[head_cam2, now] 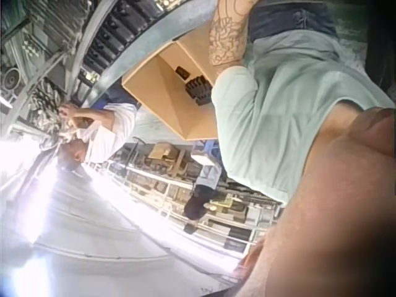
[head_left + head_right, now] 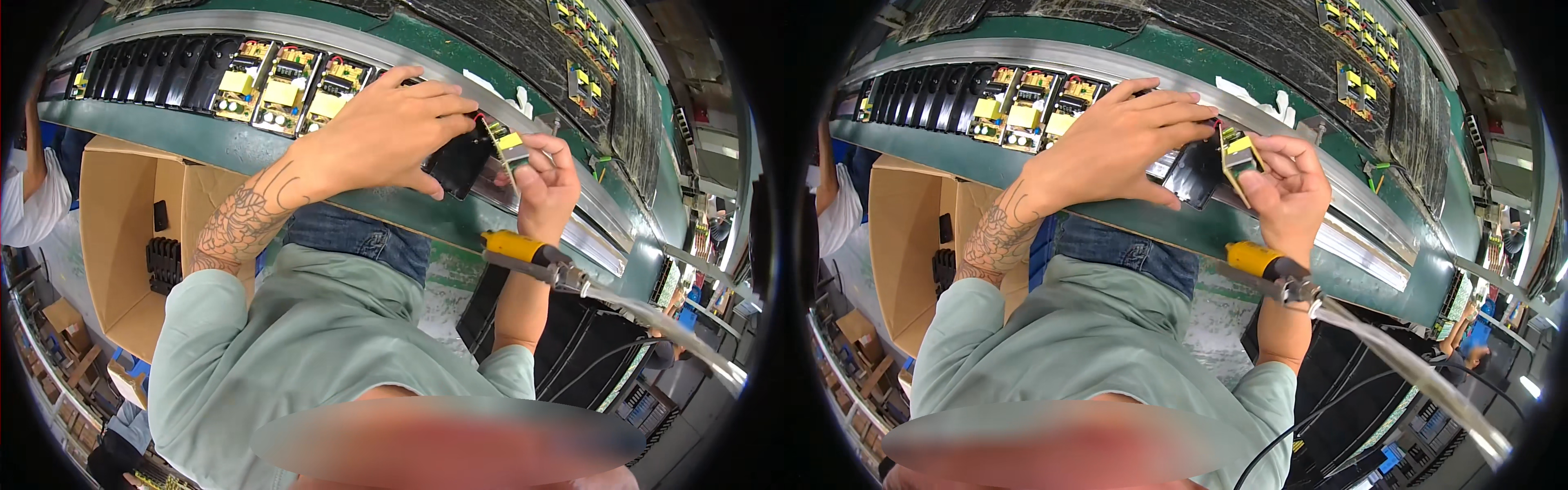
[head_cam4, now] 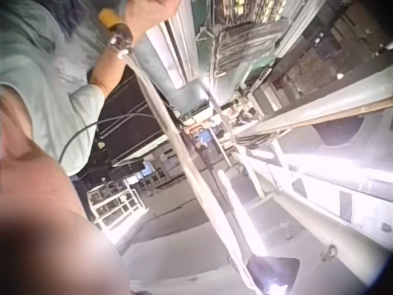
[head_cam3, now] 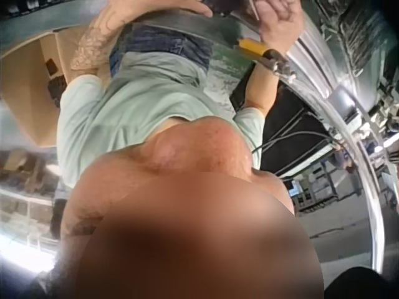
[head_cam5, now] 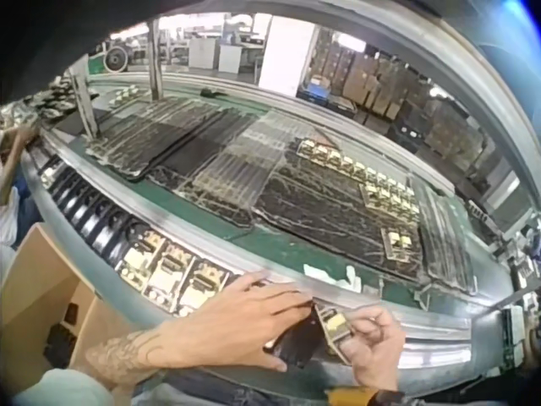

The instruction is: Assembling circuit boards and electronic components on an industrial production line and placing them into boxes.

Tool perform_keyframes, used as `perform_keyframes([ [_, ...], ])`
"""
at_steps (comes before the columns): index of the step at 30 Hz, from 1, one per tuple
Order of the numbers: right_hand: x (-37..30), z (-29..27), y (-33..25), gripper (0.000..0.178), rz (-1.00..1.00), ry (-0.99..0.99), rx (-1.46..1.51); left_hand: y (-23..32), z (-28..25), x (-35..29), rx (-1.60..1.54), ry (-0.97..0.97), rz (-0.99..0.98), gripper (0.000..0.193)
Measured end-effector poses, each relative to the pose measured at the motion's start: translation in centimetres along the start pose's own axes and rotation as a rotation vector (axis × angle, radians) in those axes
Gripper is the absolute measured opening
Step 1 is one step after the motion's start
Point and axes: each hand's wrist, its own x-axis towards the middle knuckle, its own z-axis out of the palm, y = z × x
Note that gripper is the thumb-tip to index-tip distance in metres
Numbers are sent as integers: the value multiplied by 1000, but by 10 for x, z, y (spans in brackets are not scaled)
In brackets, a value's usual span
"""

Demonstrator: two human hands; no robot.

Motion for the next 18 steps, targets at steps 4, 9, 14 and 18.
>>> perform_keyframes([
  [4, -8, 12, -3, 42, -225, -89, -210, 1, -3, 2, -24, -52, -47, 87],
  [9, -9, 21, -8, 42, -384, -121, -553, 3, -4, 2, -84, -80, -106, 94],
  [14, -3, 22, -10, 42, -474, -205, -728, 2, -1, 3, -81, -1, -55, 100],
  [18, 0, 19, -16, 41, -416, -270, -719, 2, -4, 5, -23, -5, -25, 102],
])
